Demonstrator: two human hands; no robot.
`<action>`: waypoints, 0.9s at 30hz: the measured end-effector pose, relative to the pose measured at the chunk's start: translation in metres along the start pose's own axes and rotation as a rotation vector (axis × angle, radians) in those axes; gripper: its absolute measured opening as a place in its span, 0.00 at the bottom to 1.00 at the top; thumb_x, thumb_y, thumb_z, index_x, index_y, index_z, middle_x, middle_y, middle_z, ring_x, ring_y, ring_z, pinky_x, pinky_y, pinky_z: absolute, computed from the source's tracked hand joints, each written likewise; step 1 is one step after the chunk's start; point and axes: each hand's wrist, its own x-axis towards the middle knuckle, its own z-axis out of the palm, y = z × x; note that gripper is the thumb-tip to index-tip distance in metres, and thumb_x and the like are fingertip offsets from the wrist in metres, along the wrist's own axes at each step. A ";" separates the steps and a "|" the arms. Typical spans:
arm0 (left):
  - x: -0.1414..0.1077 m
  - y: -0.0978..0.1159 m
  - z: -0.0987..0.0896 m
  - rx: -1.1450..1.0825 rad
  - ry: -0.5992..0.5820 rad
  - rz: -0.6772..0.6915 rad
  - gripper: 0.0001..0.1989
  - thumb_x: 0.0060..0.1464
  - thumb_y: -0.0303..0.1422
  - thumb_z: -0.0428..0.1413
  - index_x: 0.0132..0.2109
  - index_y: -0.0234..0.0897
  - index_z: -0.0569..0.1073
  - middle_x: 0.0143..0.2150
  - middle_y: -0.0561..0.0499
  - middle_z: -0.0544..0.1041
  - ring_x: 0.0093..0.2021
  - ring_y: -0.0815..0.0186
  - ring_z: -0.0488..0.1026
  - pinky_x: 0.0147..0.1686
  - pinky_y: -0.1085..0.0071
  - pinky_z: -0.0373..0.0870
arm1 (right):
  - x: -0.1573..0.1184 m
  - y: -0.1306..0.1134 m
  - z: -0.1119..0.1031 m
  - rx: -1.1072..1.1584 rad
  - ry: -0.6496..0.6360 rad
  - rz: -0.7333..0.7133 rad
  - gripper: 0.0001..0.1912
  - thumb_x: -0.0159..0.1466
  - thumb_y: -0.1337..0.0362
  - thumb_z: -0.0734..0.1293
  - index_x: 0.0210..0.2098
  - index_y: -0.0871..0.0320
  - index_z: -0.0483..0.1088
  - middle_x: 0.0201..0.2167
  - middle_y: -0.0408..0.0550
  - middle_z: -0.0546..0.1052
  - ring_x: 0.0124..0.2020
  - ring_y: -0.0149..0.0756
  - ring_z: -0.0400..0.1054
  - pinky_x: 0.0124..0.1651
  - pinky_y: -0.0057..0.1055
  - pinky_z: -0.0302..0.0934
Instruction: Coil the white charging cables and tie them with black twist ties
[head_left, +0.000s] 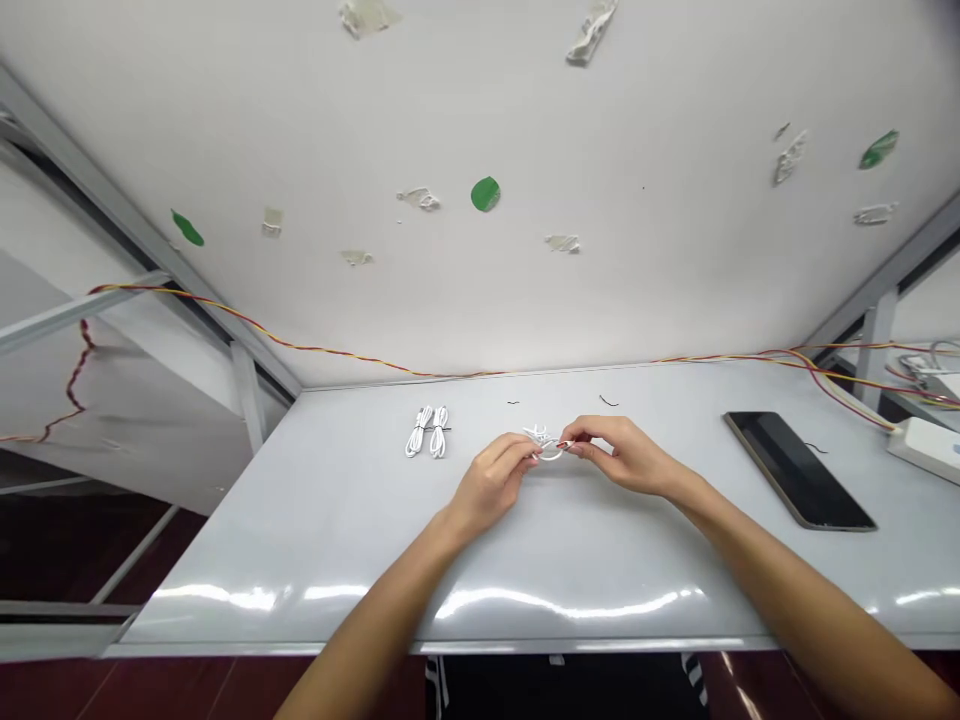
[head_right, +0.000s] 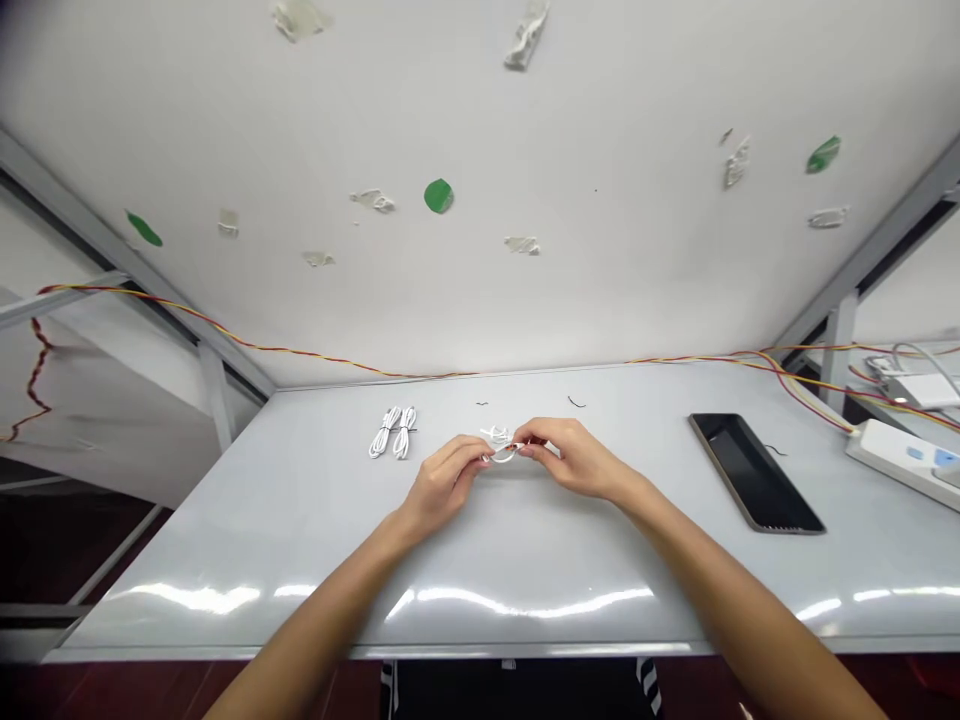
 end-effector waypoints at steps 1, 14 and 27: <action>-0.001 0.000 0.001 -0.007 0.012 0.000 0.11 0.65 0.27 0.48 0.51 0.40 0.72 0.44 0.47 0.76 0.44 0.63 0.75 0.44 0.65 0.74 | -0.001 -0.001 0.003 -0.023 0.001 -0.019 0.12 0.70 0.58 0.58 0.42 0.52 0.72 0.38 0.48 0.78 0.37 0.38 0.70 0.40 0.36 0.65; 0.013 0.017 -0.020 -0.271 0.189 -0.523 0.13 0.65 0.39 0.50 0.46 0.37 0.74 0.36 0.48 0.77 0.39 0.65 0.75 0.40 0.67 0.73 | -0.004 -0.011 0.003 0.072 0.260 0.143 0.14 0.67 0.52 0.62 0.43 0.53 0.72 0.34 0.50 0.78 0.32 0.37 0.70 0.36 0.35 0.66; -0.114 -0.027 -0.210 0.022 0.764 -1.163 0.15 0.49 0.43 0.60 0.39 0.37 0.75 0.31 0.56 0.72 0.31 0.72 0.66 0.26 0.79 0.68 | -0.136 0.071 -0.125 0.329 0.905 0.711 0.14 0.52 0.47 0.74 0.31 0.47 0.75 0.30 0.50 0.71 0.21 0.31 0.54 0.20 0.36 0.49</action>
